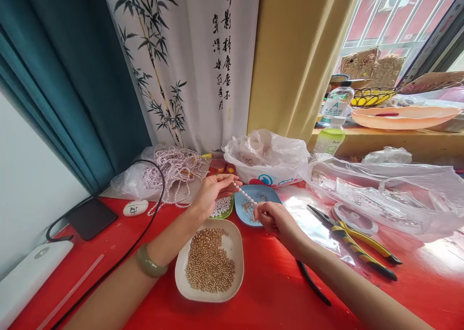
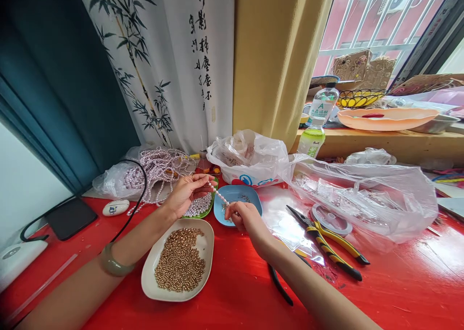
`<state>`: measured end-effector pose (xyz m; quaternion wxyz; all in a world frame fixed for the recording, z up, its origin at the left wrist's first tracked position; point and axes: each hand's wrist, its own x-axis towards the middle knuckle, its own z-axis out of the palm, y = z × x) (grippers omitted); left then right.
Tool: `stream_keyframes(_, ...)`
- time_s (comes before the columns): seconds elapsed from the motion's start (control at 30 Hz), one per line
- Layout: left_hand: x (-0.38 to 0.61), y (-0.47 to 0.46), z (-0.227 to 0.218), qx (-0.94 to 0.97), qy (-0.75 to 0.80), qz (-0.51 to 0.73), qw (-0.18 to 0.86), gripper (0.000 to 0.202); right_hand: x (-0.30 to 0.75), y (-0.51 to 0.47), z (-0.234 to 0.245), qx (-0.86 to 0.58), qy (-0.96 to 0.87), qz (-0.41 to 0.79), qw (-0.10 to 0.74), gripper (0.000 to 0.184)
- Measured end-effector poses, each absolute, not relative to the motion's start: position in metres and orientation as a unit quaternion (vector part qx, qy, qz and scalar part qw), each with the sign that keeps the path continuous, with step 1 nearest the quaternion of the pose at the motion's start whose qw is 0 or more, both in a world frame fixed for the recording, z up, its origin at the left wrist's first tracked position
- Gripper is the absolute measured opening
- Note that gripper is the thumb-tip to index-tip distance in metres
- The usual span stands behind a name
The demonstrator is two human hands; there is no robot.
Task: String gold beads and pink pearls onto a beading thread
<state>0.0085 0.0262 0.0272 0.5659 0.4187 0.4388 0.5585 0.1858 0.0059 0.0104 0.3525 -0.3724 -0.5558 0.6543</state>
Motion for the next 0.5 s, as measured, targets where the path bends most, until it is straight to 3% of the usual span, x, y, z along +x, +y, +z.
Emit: stream_keyframes(0.5,0.0129,0.0233,0.0277,0.43,0.444,0.546,0.565,0.01,0.1836,0.0053,0.0065,-0.375,-0.546,0.652,0.369,0.018)
